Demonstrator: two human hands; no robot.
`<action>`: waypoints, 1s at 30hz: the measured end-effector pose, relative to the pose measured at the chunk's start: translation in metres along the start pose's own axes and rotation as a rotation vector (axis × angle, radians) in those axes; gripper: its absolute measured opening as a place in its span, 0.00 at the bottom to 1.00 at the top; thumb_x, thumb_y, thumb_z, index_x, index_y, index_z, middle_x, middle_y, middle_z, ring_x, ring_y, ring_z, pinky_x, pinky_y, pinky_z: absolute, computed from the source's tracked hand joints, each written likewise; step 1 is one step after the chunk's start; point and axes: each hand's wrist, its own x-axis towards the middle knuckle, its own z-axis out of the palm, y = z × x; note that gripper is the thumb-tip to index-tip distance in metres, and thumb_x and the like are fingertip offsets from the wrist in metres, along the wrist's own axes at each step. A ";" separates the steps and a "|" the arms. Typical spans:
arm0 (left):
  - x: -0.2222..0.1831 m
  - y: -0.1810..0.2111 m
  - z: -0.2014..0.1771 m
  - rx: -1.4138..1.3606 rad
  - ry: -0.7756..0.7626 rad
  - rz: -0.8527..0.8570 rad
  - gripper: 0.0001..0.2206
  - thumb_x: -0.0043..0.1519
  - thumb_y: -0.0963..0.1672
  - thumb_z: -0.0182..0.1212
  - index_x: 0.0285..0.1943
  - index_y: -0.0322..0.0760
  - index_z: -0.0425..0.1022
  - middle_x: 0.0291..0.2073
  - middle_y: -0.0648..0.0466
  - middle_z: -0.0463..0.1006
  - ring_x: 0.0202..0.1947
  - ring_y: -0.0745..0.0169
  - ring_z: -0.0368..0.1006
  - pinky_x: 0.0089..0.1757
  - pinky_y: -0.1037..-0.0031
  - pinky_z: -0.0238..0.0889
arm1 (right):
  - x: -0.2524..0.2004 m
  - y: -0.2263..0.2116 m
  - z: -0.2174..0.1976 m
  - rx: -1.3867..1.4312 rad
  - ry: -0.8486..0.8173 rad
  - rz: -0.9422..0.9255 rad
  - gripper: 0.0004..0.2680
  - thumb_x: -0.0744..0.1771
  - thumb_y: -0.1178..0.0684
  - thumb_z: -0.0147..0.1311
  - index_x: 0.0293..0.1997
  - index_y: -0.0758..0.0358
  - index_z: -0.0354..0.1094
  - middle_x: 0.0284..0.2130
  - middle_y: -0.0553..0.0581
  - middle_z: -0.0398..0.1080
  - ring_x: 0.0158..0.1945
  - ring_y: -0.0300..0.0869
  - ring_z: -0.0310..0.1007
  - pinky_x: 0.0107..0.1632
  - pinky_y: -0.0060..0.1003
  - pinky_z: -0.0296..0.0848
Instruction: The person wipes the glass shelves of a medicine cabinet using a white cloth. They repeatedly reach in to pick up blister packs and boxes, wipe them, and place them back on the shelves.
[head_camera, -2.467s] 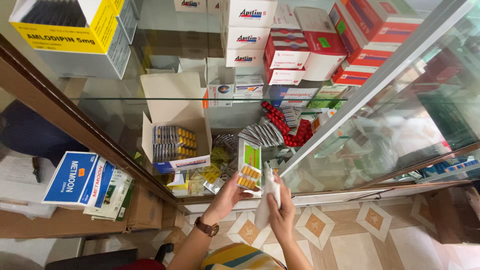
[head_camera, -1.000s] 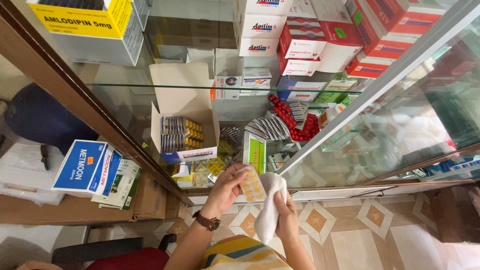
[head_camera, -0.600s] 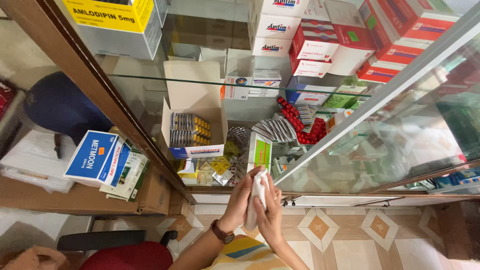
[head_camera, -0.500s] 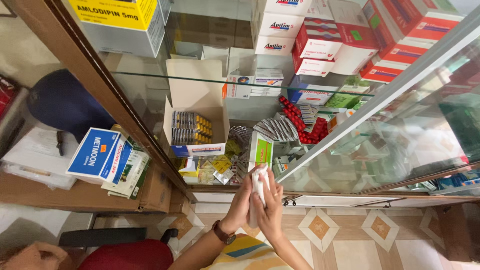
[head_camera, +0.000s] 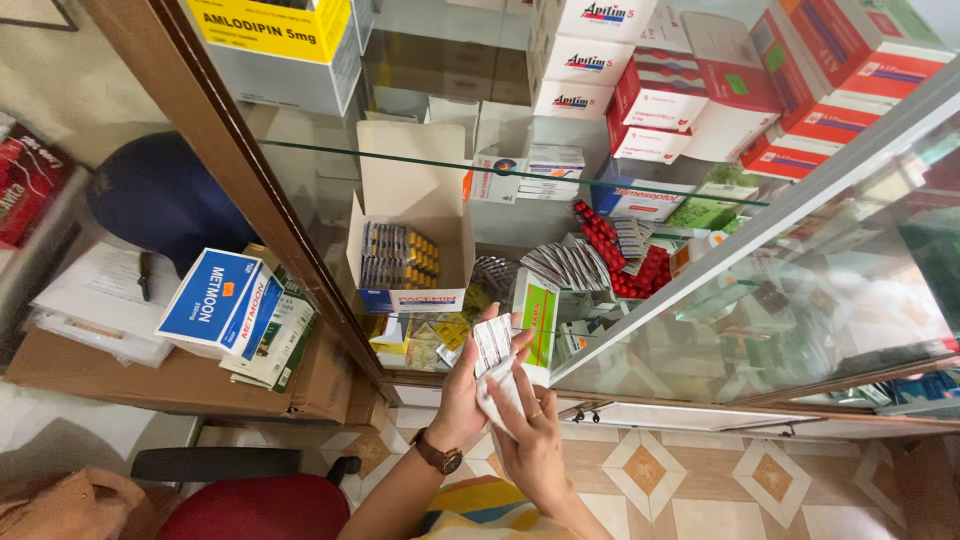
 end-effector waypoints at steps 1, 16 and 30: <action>0.001 0.002 -0.001 -0.017 -0.003 0.007 0.34 0.69 0.57 0.48 0.82 0.44 0.46 0.73 0.45 0.59 0.71 0.44 0.59 0.67 0.56 0.52 | -0.002 -0.001 0.000 0.009 -0.005 0.003 0.21 0.60 0.63 0.63 0.60 0.57 0.72 0.65 0.70 0.63 0.52 0.58 0.67 0.56 0.48 0.69; -0.007 0.029 -0.025 0.131 0.132 0.009 0.22 0.64 0.53 0.59 0.63 0.44 0.61 0.56 0.51 0.66 0.55 0.48 0.75 0.57 0.53 0.70 | -0.022 0.019 0.010 0.318 -0.152 0.138 0.19 0.64 0.61 0.59 0.64 0.61 0.68 0.67 0.65 0.63 0.51 0.51 0.70 0.56 0.42 0.69; -0.010 0.101 -0.066 1.110 0.200 0.203 0.08 0.65 0.45 0.64 0.44 0.35 0.83 0.35 0.57 0.81 0.35 0.73 0.75 0.38 0.79 0.71 | -0.018 0.024 0.018 0.657 -0.170 0.294 0.18 0.69 0.57 0.53 0.69 0.67 0.62 0.55 0.59 0.73 0.57 0.44 0.68 0.61 0.37 0.62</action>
